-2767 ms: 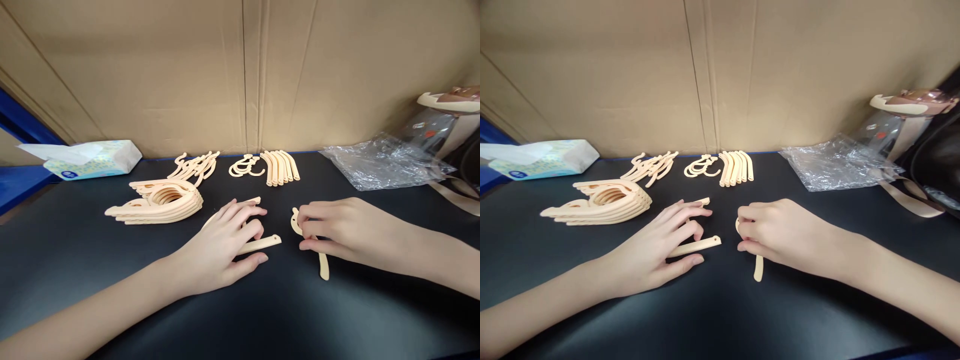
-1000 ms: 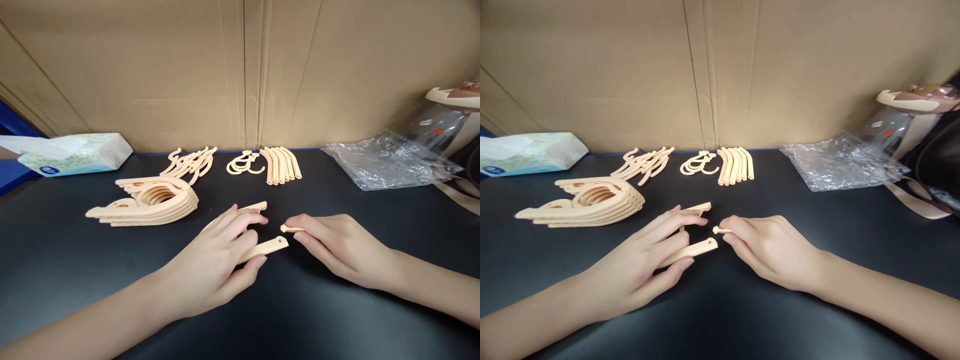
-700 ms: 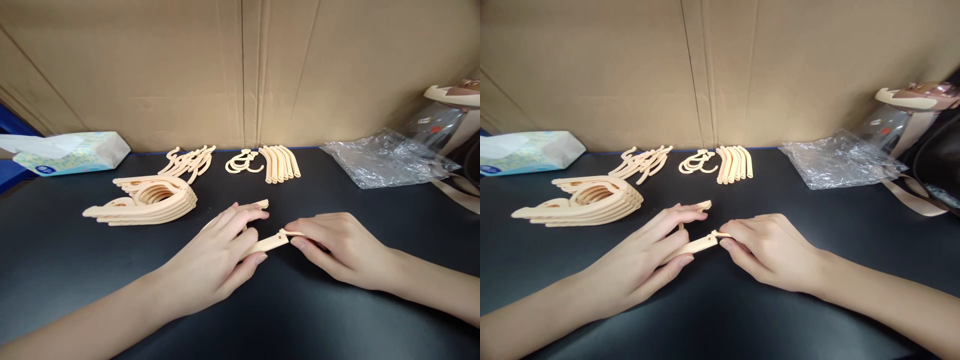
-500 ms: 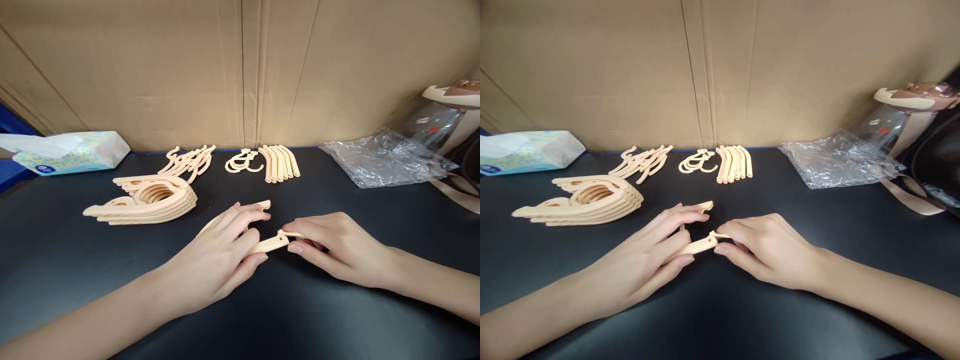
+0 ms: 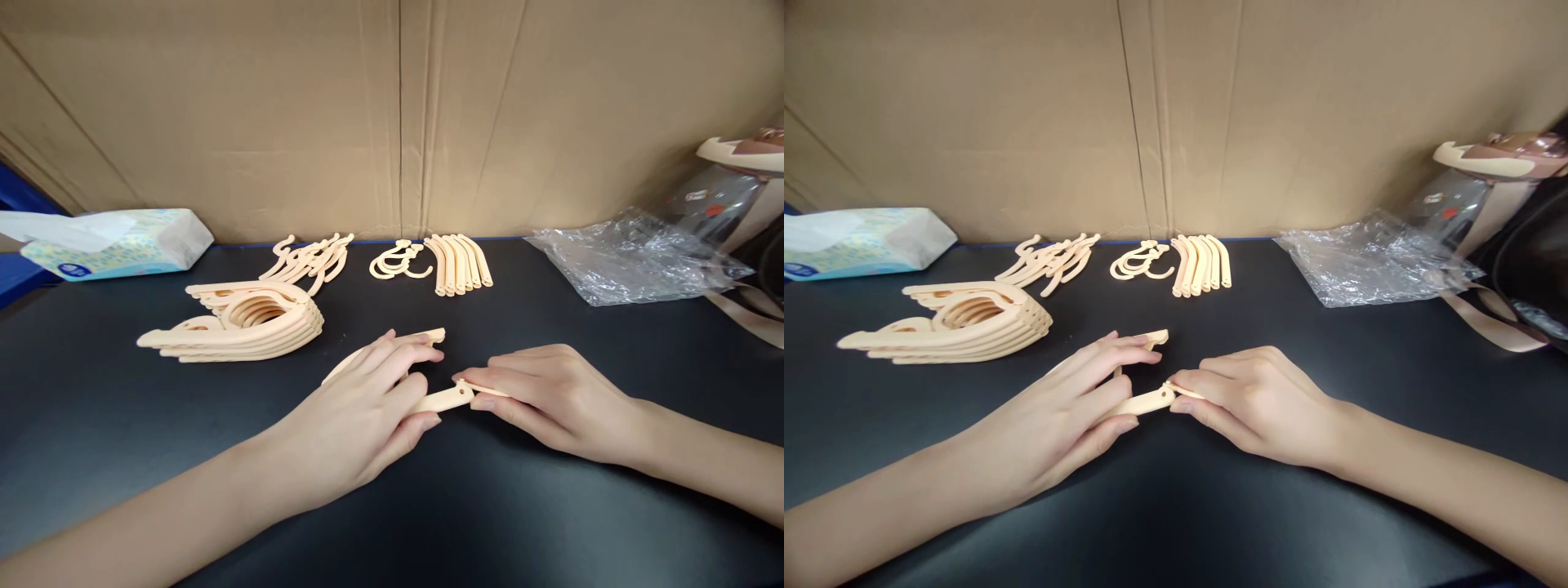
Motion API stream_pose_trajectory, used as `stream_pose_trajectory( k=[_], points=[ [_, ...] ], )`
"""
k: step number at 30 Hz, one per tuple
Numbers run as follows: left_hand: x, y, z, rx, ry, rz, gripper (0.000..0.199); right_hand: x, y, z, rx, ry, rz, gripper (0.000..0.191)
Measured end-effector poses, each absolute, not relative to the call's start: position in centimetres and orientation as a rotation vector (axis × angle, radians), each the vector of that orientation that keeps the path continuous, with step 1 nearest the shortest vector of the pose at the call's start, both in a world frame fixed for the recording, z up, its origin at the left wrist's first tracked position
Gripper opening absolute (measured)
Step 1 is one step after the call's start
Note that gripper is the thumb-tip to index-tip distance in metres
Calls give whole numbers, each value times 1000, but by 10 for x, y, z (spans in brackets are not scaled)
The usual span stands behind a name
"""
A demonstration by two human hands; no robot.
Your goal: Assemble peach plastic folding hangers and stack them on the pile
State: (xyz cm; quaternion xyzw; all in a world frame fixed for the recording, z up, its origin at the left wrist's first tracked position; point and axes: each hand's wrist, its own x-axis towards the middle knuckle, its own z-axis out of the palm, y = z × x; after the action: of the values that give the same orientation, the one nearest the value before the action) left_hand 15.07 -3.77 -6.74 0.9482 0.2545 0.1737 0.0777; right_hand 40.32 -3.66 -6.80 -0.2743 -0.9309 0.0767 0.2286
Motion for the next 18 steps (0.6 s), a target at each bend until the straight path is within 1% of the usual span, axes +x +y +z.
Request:
stream_pose_trajectory(
  k=[6,18],
  points=[
    [153,-37,-63,2861,751,461,21,403,-37,-67,-731,-2601,-13,30],
    [152,-36,-64,2853,730,490,17,403,-37,-65,-663,-2630,-218,32]
  ],
)
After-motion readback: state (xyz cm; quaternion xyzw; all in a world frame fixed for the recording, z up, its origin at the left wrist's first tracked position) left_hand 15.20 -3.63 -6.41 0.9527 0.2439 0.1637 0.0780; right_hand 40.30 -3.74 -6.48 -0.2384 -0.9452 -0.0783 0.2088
